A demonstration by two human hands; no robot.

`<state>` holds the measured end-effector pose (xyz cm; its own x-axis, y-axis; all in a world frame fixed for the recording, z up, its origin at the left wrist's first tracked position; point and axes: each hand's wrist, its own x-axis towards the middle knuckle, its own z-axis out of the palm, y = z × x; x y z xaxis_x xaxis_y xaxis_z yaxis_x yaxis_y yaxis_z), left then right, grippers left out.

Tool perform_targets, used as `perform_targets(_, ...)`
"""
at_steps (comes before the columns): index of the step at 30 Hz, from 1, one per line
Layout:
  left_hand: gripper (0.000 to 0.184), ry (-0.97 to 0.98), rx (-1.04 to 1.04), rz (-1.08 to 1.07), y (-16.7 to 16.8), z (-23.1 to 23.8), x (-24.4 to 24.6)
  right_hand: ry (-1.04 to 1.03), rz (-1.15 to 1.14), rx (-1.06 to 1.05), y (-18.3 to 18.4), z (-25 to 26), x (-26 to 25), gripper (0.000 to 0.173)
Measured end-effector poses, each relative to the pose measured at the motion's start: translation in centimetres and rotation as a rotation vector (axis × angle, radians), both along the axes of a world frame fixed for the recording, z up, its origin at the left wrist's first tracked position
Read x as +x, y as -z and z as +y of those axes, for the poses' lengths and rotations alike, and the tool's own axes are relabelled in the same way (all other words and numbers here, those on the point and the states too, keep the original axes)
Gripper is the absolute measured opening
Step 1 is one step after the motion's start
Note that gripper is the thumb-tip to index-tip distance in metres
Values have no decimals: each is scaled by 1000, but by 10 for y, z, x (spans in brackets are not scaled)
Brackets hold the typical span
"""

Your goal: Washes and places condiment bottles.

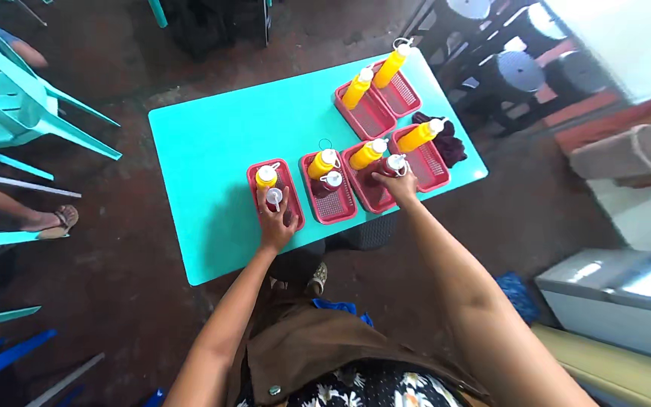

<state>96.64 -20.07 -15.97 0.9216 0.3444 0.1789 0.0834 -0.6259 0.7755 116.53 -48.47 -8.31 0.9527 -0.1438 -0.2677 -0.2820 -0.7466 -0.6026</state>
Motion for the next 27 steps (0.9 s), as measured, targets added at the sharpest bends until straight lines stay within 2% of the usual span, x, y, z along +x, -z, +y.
perform_targets(4, 58, 70, -26, 35, -11, 6, -18, 58, 61, 10, 18, 12, 4, 95)
perform_targets(8, 51, 5, -45, 3, -28, 9, -77, 209, 88, 90, 21, 32, -17, 105)
perform_targets(10, 49, -121, -14, -61, -28, 7, -119, 259, 17, 111, 14, 47, -54, 96)
perform_targets(11, 49, -209, 0, -71, -26, 5, -143, 211, -69, 90, 12, 53, -79, 86)
perform_targets(13, 49, -409, 29, 1, -24, -6, -196, -23, -297, 0, 20, 60, -134, 67)
perform_targets(15, 51, -634, 16, 143, -18, -25, -254, -359, -429, 17, 34, 64, -193, 57)
perform_targets(17, 54, -881, -49, 359, -12, -55, -314, -769, -390, 119, 46, 67, -250, 48)
perform_targets(19, 58, -1090, -248, 616, -7, -93, -373, -1196, -298, 198, 69, 65, -295, 40)
perform_targets(21, 61, -1237, -466, 785, 2, -137, -434, -1563, -119, 195, 94, 65, -326, 33)
perform_targets(23, 64, -1367, -699, 881, 6, -184, -495, -1823, 271, -39, 104, 77, -352, 32)
perform_targets(25, 65, -1553, -900, 972, 15, -236, -549, -1950, 612, -306, 124, 93, -372, 31)
perform_targets(27, 64, -1728, -1061, 1000, 23, -280, -598, -2054, 771, -516, 154, 113, -384, 32)
